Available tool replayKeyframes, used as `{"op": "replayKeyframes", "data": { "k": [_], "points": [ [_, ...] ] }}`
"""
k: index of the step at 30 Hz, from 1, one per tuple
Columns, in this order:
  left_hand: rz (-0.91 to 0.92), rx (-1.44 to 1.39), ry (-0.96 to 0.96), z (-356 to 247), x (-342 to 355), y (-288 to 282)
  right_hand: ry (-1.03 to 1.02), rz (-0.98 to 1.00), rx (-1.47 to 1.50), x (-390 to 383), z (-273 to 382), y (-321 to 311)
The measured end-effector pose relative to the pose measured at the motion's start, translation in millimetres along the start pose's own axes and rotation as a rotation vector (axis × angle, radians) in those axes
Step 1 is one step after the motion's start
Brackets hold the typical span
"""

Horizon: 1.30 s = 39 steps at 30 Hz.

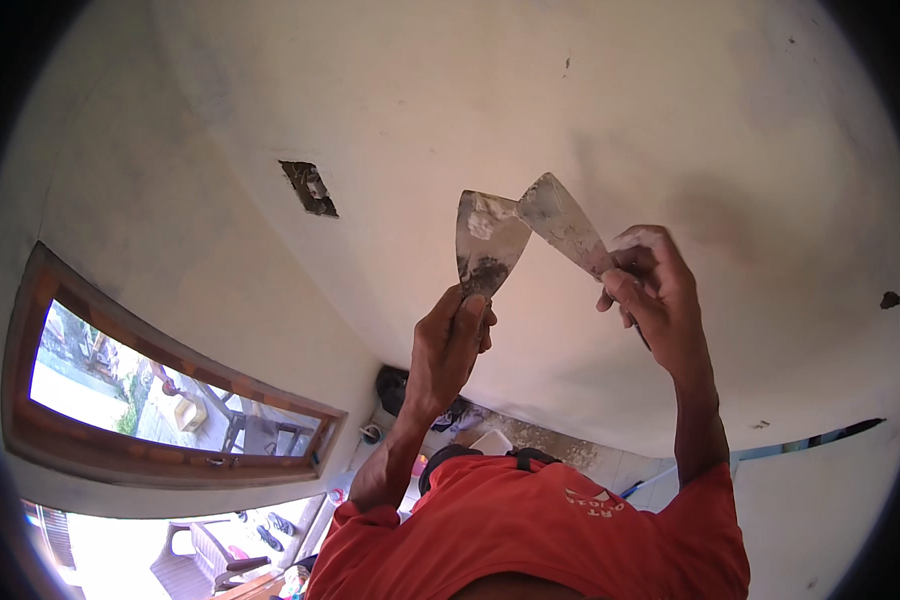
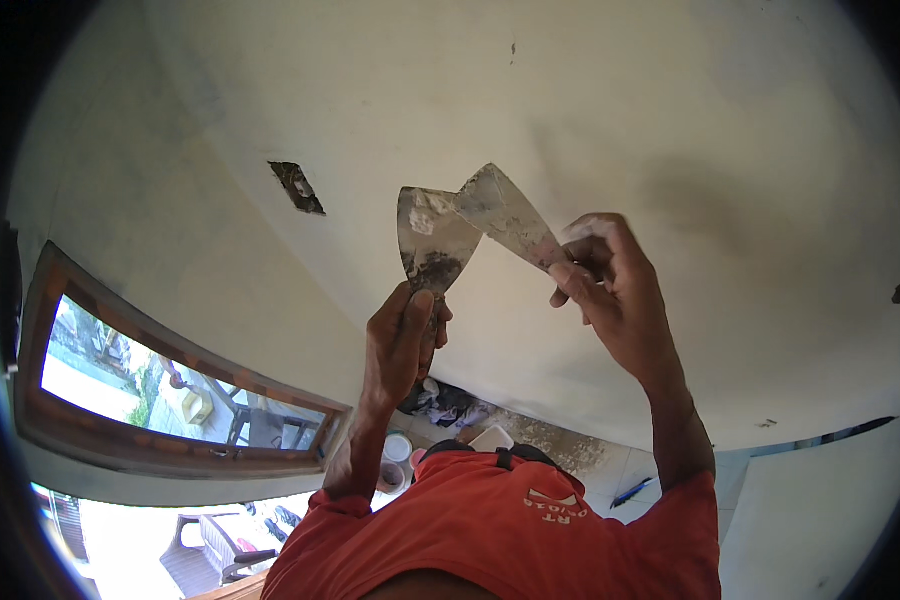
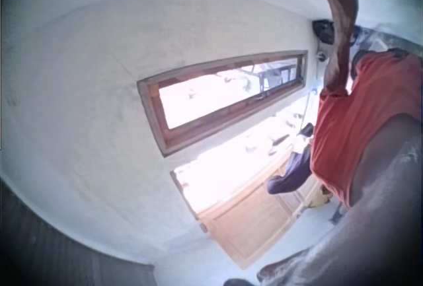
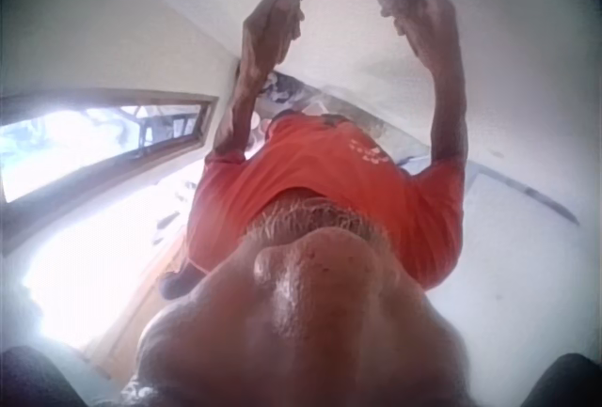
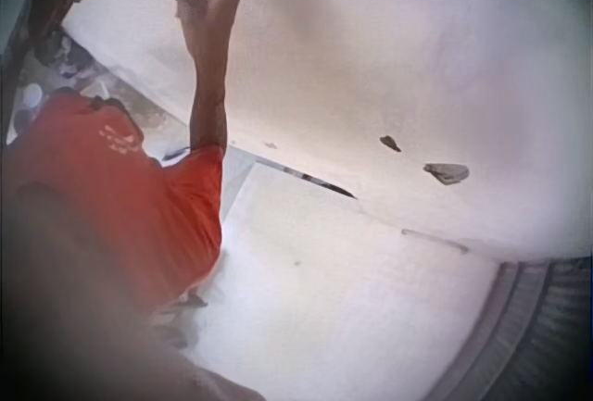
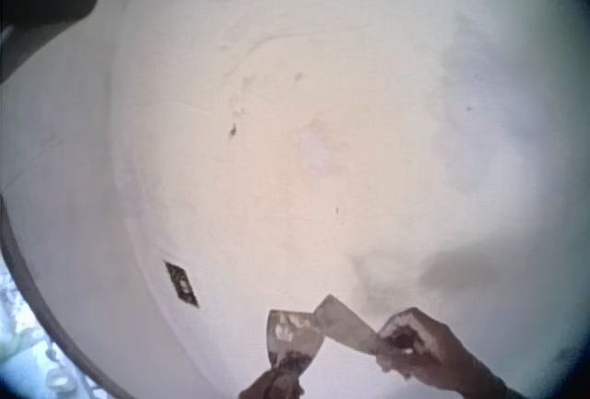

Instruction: The person applies a patching compound to holes and cracks in a ceiling using putty knives and then scrapes away excess material.

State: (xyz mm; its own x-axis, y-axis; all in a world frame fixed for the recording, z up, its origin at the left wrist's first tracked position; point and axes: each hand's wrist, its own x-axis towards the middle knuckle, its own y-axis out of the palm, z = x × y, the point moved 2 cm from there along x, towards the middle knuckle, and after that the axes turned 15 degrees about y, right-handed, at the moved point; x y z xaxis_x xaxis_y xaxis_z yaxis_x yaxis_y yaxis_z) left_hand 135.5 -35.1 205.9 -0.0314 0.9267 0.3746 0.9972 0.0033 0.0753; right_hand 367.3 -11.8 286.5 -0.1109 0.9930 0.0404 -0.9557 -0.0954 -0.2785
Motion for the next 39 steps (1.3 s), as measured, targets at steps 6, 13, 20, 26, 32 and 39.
{"op": "replayKeyframes", "data": {
  "k": [6,13,20,26,32,39],
  "points": [
    [0.054,-0.05,0.014,5.7,-3.4,-2.3,0.018,0.171,0.008,5.9,-10.9,-3.1],
    [0.146,-0.196,-0.148,-3.4,-2.5,-21.1,-0.41,0.124,-0.289,28.9,-10.8,-22.4],
    [0.338,-0.193,-0.114,-0.1,-4.4,-45.8,-0.621,-0.009,-0.437,29.5,-24.6,-17.8],
    [0.28,-0.113,-0.091,3.3,-7.2,-41.6,-0.6,-0.298,-0.75,19.1,-27.5,-44.3],
    [0.21,0.004,-0.087,-5.9,-2.3,-21.0,-0.781,-0.474,-1.062,-22.6,15.0,-9.3],
    [0.169,0.084,-0.136,-8.0,1.4,-8.1,-0.73,-0.533,-1.202,-32.1,-0.5,10.8]
  ]
}}
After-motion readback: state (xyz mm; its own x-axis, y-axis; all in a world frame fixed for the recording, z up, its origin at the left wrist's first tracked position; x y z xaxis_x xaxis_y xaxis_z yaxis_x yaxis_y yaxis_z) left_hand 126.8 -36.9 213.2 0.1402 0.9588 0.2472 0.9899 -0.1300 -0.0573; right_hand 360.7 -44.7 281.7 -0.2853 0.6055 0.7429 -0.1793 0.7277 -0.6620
